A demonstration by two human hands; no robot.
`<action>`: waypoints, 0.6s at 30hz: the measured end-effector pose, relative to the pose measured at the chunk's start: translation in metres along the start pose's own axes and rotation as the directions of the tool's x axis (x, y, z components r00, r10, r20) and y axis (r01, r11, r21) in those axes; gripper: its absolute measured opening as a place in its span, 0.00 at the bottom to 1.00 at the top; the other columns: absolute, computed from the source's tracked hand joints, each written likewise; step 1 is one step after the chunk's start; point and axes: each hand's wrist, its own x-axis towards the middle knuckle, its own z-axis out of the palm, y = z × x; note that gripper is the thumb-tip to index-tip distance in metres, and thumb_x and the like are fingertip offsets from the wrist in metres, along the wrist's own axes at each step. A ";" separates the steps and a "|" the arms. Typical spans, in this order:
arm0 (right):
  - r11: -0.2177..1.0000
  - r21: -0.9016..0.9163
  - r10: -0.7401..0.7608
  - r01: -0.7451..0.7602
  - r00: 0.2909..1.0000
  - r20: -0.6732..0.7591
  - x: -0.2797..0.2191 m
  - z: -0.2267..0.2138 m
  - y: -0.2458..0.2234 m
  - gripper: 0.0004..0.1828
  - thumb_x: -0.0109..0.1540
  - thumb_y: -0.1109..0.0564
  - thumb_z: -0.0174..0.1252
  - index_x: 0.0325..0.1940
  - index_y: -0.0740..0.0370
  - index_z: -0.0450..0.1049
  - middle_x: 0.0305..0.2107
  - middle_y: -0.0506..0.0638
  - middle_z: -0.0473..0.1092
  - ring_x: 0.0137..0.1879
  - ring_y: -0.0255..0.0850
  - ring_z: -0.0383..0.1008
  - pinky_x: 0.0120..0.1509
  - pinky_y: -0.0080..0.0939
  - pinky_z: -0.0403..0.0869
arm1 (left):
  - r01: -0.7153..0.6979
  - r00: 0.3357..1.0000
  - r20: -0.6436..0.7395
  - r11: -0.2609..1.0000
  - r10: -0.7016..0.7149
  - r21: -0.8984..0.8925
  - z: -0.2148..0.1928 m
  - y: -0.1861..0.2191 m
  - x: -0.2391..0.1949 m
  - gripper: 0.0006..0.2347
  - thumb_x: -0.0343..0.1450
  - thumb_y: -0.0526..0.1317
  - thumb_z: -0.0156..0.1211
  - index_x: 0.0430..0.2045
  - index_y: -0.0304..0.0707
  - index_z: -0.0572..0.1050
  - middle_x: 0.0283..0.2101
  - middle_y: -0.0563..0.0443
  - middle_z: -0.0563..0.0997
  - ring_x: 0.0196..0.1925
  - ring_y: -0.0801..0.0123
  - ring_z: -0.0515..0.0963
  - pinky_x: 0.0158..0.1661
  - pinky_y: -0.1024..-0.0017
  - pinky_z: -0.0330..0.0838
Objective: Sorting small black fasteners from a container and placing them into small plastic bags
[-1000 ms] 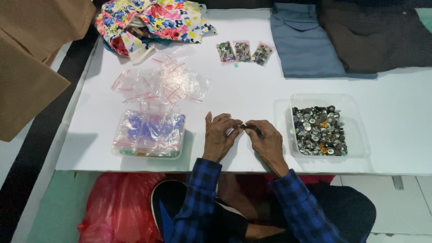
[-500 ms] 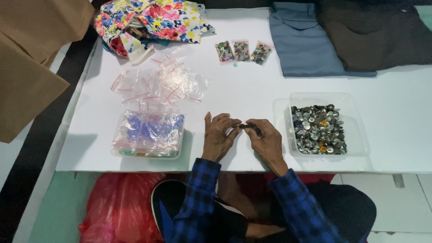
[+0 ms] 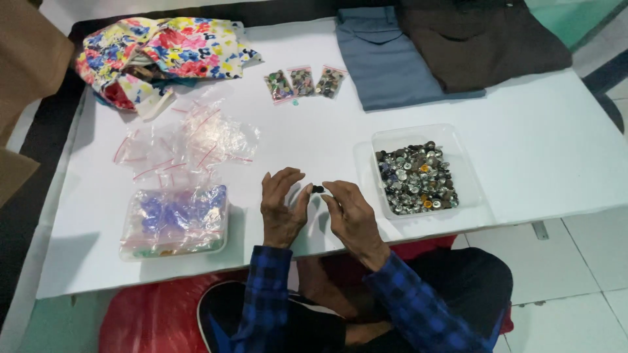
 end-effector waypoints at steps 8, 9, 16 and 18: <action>0.937 -0.348 0.051 -0.036 0.998 0.035 0.030 -0.131 0.053 0.09 0.63 0.63 0.62 0.45 0.53 0.83 0.35 0.50 0.77 0.34 0.46 0.78 0.35 0.41 0.77 | -0.302 0.940 0.144 0.951 0.309 -0.072 0.061 0.054 0.017 0.05 0.68 0.36 0.70 0.35 0.47 0.82 0.38 0.57 0.84 0.48 0.64 0.84 0.56 0.64 0.71; 0.883 -0.465 0.161 -0.065 0.973 0.168 0.036 -0.150 0.067 0.09 0.66 0.61 0.58 0.46 0.52 0.82 0.36 0.50 0.77 0.39 0.51 0.80 0.42 0.45 0.78 | -0.363 0.909 0.189 0.929 0.370 -0.072 0.074 0.057 0.019 0.05 0.68 0.36 0.69 0.34 0.49 0.81 0.38 0.59 0.84 0.46 0.67 0.84 0.56 0.65 0.71; 0.798 -0.602 0.364 -0.021 0.812 0.455 0.070 -0.156 0.112 0.17 0.60 0.60 0.59 0.54 0.52 0.79 0.42 0.55 0.77 0.48 0.63 0.78 0.48 0.62 0.78 | -0.435 0.797 0.506 0.895 0.329 0.103 0.153 0.057 0.034 0.04 0.72 0.36 0.59 0.35 0.50 0.78 0.39 0.56 0.81 0.45 0.64 0.82 0.58 0.59 0.65; 0.715 -0.699 0.454 0.021 0.747 0.486 0.081 -0.147 0.109 0.13 0.60 0.56 0.63 0.49 0.56 0.80 0.37 0.54 0.78 0.47 0.58 0.80 0.48 0.57 0.79 | -0.423 0.790 0.539 0.896 0.292 0.135 0.145 0.072 0.044 0.06 0.71 0.36 0.57 0.37 0.52 0.79 0.37 0.57 0.82 0.42 0.64 0.84 0.57 0.60 0.65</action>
